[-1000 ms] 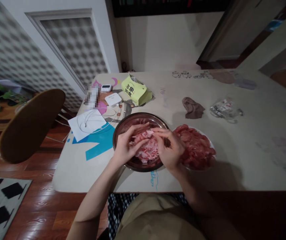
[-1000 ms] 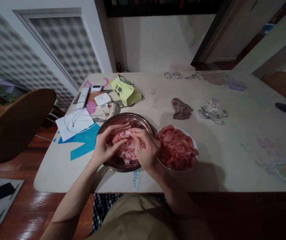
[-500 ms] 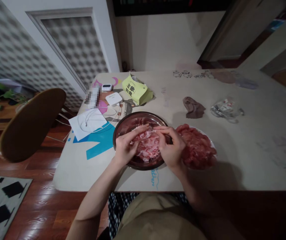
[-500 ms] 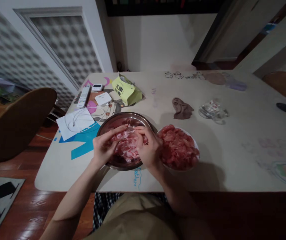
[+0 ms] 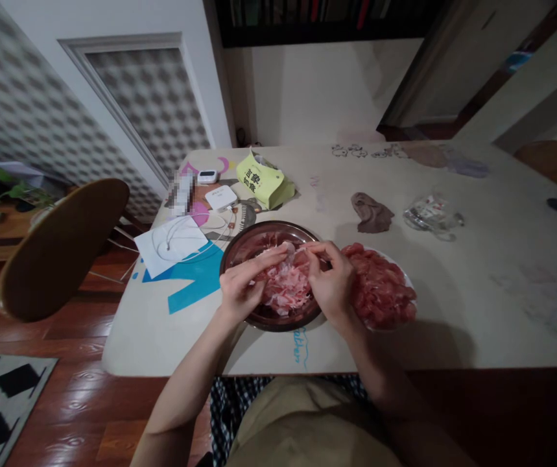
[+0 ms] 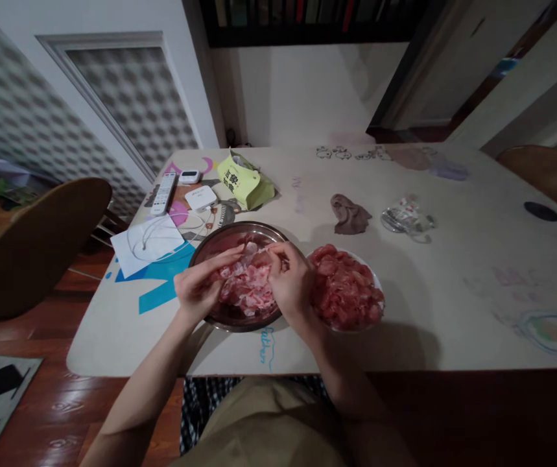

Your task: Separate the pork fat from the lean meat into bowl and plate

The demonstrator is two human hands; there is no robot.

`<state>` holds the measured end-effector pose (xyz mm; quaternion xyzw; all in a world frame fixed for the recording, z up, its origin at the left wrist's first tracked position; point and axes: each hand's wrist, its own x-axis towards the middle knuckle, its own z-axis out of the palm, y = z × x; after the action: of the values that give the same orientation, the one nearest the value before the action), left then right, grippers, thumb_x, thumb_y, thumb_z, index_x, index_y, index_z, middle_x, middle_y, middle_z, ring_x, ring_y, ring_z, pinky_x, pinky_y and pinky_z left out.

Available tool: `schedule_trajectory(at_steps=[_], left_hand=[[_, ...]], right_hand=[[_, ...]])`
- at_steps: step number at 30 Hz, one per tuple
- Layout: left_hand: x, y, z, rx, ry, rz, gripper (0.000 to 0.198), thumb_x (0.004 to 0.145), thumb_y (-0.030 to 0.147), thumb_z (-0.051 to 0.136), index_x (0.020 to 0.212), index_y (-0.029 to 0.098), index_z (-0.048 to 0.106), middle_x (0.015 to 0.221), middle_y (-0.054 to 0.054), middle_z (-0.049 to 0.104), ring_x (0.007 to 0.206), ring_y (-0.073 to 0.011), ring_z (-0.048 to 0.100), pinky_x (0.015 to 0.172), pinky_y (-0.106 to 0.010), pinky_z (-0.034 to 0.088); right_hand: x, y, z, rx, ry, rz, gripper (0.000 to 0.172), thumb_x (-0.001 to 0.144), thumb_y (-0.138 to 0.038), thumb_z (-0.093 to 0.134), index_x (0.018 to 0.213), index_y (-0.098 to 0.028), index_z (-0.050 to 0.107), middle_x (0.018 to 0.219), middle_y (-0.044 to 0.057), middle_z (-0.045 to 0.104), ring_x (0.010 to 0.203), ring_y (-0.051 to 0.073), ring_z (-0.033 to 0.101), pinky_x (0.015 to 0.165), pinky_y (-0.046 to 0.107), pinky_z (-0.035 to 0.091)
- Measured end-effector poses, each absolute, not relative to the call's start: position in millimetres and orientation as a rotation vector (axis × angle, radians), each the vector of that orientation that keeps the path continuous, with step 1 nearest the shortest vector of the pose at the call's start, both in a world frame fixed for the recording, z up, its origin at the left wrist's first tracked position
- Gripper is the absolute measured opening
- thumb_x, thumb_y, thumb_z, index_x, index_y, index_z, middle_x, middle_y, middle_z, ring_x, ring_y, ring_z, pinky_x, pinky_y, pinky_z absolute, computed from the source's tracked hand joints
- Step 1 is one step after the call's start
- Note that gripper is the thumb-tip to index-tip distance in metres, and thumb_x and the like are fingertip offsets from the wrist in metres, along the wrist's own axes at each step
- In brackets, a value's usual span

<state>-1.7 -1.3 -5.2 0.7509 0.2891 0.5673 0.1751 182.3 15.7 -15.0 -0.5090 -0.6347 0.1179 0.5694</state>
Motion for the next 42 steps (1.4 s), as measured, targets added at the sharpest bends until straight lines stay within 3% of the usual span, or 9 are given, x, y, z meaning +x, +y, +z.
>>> schedule_trajectory(at_steps=[8, 12, 18, 24, 32, 38, 42], left_hand=[[-1, -3, -4, 2.181, 0.826, 1.688, 0.041, 0.095, 0.007, 0.047, 0.126, 0.022, 0.070, 0.124, -0.006, 0.076, 0.116, -0.0214, 0.073, 0.098, -0.034, 0.063], [-1, -5, -1, 2.009, 0.888, 1.805, 0.032, 0.093, 0.009, 0.057, 0.117, 0.022, 0.073, 0.114, -0.005, 0.079, 0.109, -0.0217, 0.076, 0.093, -0.032, 0.064], [4, -1, 2, 1.673, 1.121, 1.743, 0.023, 0.087, 0.024, 0.076, 0.109, 0.020, 0.071, 0.112, -0.008, 0.078, 0.111, -0.0234, 0.074, 0.097, -0.036, 0.060], [7, 4, 3, 1.617, 1.184, 1.687, 0.022, 0.086, 0.028, 0.076, 0.103, 0.019, 0.066, 0.103, -0.006, 0.075, 0.101, -0.0188, 0.073, 0.093, -0.030, 0.059], [3, 6, 3, 1.627, 1.267, 1.619, 0.018, 0.093, 0.034, 0.068, 0.104, 0.020, 0.072, 0.105, -0.005, 0.075, 0.100, -0.0188, 0.071, 0.093, -0.031, 0.057], [3, 9, -2, 1.495, 1.246, 1.722, 0.018, 0.093, 0.035, 0.070, 0.101, 0.020, 0.070, 0.106, -0.006, 0.074, 0.104, -0.0185, 0.069, 0.097, -0.032, 0.054], [4, 11, -4, 1.463, 1.187, 1.741, 0.019, 0.094, 0.036, 0.069, 0.098, 0.019, 0.065, 0.110, -0.008, 0.071, 0.110, -0.0190, 0.068, 0.100, -0.033, 0.052]], right_hand=[[188, 24, -19, -1.278, -1.445, 0.225, 0.015, 0.089, -0.013, 0.057, 0.080, -0.024, 0.064, 0.083, 0.001, 0.076, 0.078, 0.019, 0.072, 0.076, 0.031, 0.055], [199, 33, -22, -1.386, -1.436, 0.155, 0.013, 0.088, -0.016, 0.060, 0.079, -0.024, 0.065, 0.082, 0.002, 0.077, 0.075, 0.020, 0.071, 0.071, 0.031, 0.053], [195, 33, -21, -1.261, -1.661, 0.198, 0.016, 0.089, -0.014, 0.062, 0.077, -0.024, 0.068, 0.090, 0.002, 0.078, 0.087, 0.021, 0.072, 0.082, 0.034, 0.054], [189, 28, -18, -1.129, -1.743, 0.239, 0.021, 0.082, -0.005, 0.062, 0.086, -0.023, 0.073, 0.095, 0.004, 0.078, 0.092, 0.022, 0.070, 0.088, 0.039, 0.056], [189, 23, -8, -1.130, -1.718, 0.243, 0.014, 0.091, -0.016, 0.062, 0.091, -0.023, 0.074, 0.088, 0.004, 0.072, 0.087, 0.020, 0.065, 0.079, 0.036, 0.053], [191, 23, -12, -1.233, -1.720, 0.195, 0.008, 0.089, -0.017, 0.068, 0.089, -0.023, 0.073, 0.064, -0.002, 0.057, 0.067, 0.018, 0.054, 0.068, 0.032, 0.046], [186, 22, -15, -1.188, -1.797, 0.246, 0.005, 0.088, -0.018, 0.070, 0.088, -0.023, 0.072, 0.076, 0.001, 0.067, 0.080, 0.021, 0.060, 0.076, 0.035, 0.048]])
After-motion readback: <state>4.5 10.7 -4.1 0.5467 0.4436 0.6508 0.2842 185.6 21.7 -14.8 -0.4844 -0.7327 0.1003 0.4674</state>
